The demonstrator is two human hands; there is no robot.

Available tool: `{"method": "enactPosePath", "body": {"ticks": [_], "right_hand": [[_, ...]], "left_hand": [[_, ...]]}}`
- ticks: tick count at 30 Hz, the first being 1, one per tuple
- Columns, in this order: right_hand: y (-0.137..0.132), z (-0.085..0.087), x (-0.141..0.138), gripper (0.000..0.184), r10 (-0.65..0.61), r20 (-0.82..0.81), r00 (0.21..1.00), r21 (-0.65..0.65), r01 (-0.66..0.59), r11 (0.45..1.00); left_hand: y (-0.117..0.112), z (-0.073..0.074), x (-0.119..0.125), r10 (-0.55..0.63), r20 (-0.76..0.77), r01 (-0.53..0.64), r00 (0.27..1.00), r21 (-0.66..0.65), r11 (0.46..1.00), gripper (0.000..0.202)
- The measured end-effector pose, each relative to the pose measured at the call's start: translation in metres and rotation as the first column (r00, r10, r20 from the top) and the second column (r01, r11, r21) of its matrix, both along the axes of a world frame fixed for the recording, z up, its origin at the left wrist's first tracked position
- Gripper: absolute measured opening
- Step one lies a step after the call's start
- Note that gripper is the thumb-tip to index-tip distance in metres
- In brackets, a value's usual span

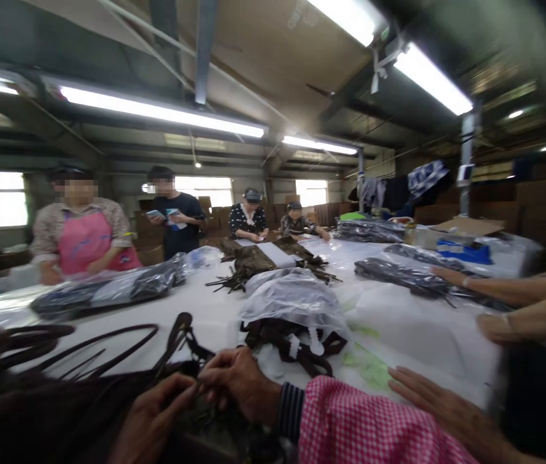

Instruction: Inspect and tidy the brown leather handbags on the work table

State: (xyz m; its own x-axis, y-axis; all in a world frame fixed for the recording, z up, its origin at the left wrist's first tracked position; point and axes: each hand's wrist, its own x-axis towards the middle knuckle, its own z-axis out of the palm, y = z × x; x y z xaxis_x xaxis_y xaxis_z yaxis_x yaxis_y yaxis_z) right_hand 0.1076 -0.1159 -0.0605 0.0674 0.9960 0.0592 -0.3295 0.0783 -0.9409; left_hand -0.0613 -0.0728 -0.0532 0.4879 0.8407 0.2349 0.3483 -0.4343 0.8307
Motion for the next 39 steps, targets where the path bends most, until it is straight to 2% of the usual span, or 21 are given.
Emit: {"method": "enactPosePath", "body": {"ticks": [4, 11, 16, 19, 22, 25, 27, 30, 31, 32, 34, 37, 39], "right_hand": [[-0.007, -0.007, 0.003, 0.049, 0.019, 0.08, 0.997, 0.029, -0.021, 0.999], [-0.009, -0.022, 0.002, 0.037, 0.059, 0.124, 0.991, 0.06, -0.066, 0.996], [-0.007, -0.031, -0.004, 0.038, 0.021, 0.13, 0.991, 0.067, -0.03, 0.997], [-0.008, -0.033, -0.006, 0.042, 0.025, 0.134, 0.991, 0.053, -0.033, 0.998], [-0.014, -0.026, -0.008, 0.046, 0.046, 0.142, 0.989, 0.027, -0.05, 0.998], [-0.022, -0.01, -0.004, 0.044, 0.036, 0.27, 0.962, 0.049, -0.051, 0.997], [-0.027, 0.003, 0.008, 0.036, 0.036, 0.317, 0.948, 0.05, -0.054, 0.997], [-0.034, 0.016, 0.045, 0.022, -0.018, 0.35, 0.937, 0.063, -0.004, 0.998], [-0.036, 0.017, 0.06, 0.019, -0.044, 0.396, 0.917, 0.083, 0.012, 0.996], [-0.038, 0.016, 0.075, 0.016, -0.079, 0.51, 0.857, 0.134, 0.012, 0.991], [-0.042, 0.009, 0.1, 0.023, -0.145, 0.715, 0.684, 0.223, -0.027, 0.975], [-0.043, -0.008, 0.115, 0.048, -0.15, 0.892, 0.426, 0.262, -0.217, 0.94], [-0.04, -0.019, 0.113, 0.057, -0.113, 0.94, 0.323, 0.232, -0.36, 0.904]], "left_hand": [[-0.016, 0.005, 0.0, 0.003, 0.058, -0.003, 0.998, -0.007, 1.0, 0.039], [-0.027, 0.002, 0.002, 0.056, 0.068, -0.056, 0.996, 0.004, 0.998, 0.03], [-0.028, -0.004, 0.003, 0.133, 0.094, -0.133, 0.987, -0.009, 0.991, 0.021], [-0.029, -0.006, 0.005, 0.17, 0.069, -0.173, 0.983, 0.042, 0.984, 0.017], [-0.032, -0.005, 0.007, 0.18, 0.019, -0.181, 0.984, 0.11, 0.977, 0.018], [-0.038, -0.001, 0.008, 0.181, -0.038, -0.173, 0.983, 0.166, 0.971, 0.016], [-0.041, 0.003, 0.008, 0.152, -0.09, -0.132, 0.984, 0.201, 0.971, 0.012], [-0.045, 0.012, 0.008, 0.084, -0.161, -0.037, 0.983, 0.278, 0.96, 0.019], [-0.047, 0.015, 0.008, 0.059, -0.197, 0.005, 0.979, 0.309, 0.951, 0.022], [-0.05, 0.018, 0.007, 0.032, -0.246, 0.055, 0.969, 0.336, 0.94, 0.025], [-0.059, 0.024, 0.005, -0.023, -0.374, 0.167, 0.927, 0.357, 0.919, 0.03], [-0.077, 0.033, 0.0, -0.082, -0.517, 0.275, 0.852, 0.308, 0.911, 0.033], [-0.091, 0.042, -0.004, -0.142, -0.548, 0.321, 0.825, 0.246, 0.914, 0.028]]}}
